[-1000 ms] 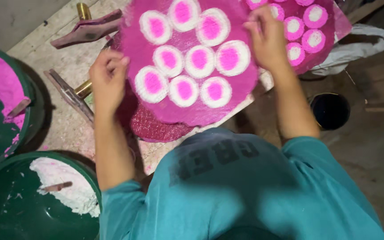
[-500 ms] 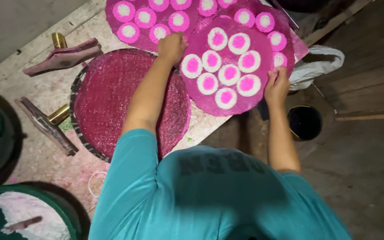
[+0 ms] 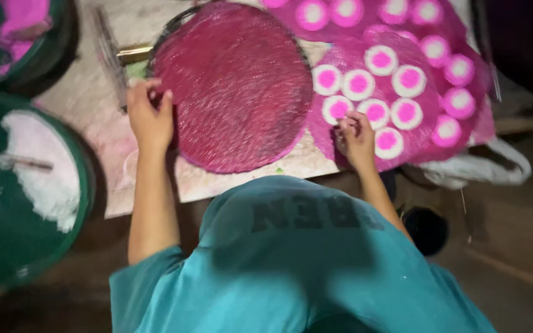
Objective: The person scoops white and pink powdery materials from green basins and presses them into circular molds on a pink tray using a wooden tool. The person repeatedly fills molds, smooths the surface, and arranges the finished ring-shaped items on the tray.
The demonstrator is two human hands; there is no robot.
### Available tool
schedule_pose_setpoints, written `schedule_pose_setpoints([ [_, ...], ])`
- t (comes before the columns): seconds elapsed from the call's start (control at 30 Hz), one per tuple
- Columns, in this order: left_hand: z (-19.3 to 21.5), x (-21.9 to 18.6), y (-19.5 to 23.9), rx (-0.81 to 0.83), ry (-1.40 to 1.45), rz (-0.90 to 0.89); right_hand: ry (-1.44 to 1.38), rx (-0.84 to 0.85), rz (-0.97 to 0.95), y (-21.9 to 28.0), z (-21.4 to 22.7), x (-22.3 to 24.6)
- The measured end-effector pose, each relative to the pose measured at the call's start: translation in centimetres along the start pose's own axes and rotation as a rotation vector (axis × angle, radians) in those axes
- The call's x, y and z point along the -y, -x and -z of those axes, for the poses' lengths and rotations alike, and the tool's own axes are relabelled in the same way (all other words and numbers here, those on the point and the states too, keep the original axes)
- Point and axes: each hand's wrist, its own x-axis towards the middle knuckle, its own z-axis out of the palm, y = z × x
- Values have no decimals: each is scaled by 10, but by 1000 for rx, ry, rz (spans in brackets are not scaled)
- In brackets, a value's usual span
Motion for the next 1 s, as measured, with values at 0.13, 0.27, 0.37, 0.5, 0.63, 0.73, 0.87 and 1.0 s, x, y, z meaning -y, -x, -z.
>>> schedule_pose_setpoints([
  [0.13, 26, 52, 90, -97, 20, 213, -129, 173, -339, -39, -54, 9],
  [0.27, 9, 70, 139, -156, 80, 437, -489, 287, -334, -65, -78, 14],
  [0.37, 9, 66, 144, -203, -252, 376, -732, 389, -543, -74, -94, 15],
  [0.5, 29, 54, 144, -192, -533, 447, -791, 456, -601, -81, -104, 9],
  [0.63, 54, 65, 143, -107, -542, 465, -805, 368, -607, -94, -103, 8],
  [0.73, 63, 84, 145, -56, -533, 416, -368, -14, -151, -95, -90, 19],
  [0.87, 68, 113, 151, -19, -532, 415, -8, -220, 279, -106, -90, 50],
  [1.0, 66, 134, 152, -101, -331, 396, 43, -190, 457, -112, -127, 74],
])
